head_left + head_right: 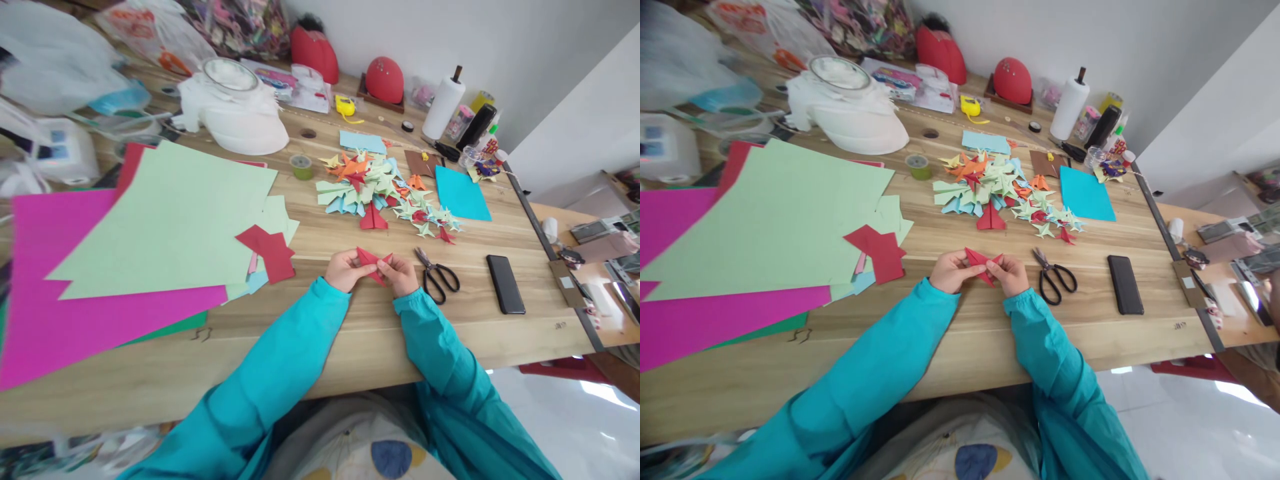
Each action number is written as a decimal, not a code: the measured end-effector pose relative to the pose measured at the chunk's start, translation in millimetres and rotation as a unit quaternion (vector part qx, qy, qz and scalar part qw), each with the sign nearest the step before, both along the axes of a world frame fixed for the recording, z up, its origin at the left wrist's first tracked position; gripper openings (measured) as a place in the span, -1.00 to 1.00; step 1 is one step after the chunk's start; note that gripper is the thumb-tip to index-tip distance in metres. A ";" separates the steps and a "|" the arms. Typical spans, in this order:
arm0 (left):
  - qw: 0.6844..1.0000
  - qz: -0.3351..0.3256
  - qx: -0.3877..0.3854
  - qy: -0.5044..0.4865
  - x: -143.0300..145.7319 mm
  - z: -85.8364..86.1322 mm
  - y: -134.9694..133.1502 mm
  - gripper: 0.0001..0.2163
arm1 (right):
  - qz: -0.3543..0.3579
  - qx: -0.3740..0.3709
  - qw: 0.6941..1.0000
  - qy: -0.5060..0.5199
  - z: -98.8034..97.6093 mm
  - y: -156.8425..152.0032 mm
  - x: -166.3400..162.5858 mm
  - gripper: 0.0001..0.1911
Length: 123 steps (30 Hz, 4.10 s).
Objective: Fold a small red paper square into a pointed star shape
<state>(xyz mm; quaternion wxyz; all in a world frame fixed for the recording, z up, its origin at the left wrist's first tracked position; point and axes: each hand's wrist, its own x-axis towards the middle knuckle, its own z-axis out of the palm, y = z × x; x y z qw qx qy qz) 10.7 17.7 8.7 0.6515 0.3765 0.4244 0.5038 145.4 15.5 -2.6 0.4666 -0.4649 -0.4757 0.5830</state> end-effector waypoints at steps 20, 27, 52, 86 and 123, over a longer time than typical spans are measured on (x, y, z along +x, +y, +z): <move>0.987 0.009 -0.061 -0.146 1.6 -1.9 2.7 -0.70 | -0.015 -0.053 0.992 0.111 -0.9 0.8 -1.9 -0.72; 0.993 0.039 -0.042 -0.101 0.8 -7.4 4.6 -0.67 | 0.001 -0.067 0.990 0.120 2.2 1.1 -0.9 -0.76; 0.990 0.005 0.068 0.123 -3.4 -5.8 3.0 -0.78 | -0.052 0.000 0.998 0.016 7.9 2.1 1.3 -0.75; 0.929 -0.080 0.308 0.189 -9.6 0.1 -1.0 -0.88 | -0.077 -0.087 0.990 0.077 14.6 3.5 3.1 -0.83; 0.944 -0.031 0.274 0.181 -7.3 3.5 -1.0 -0.89 | -0.049 -0.104 0.990 0.082 9.7 2.7 2.4 -0.77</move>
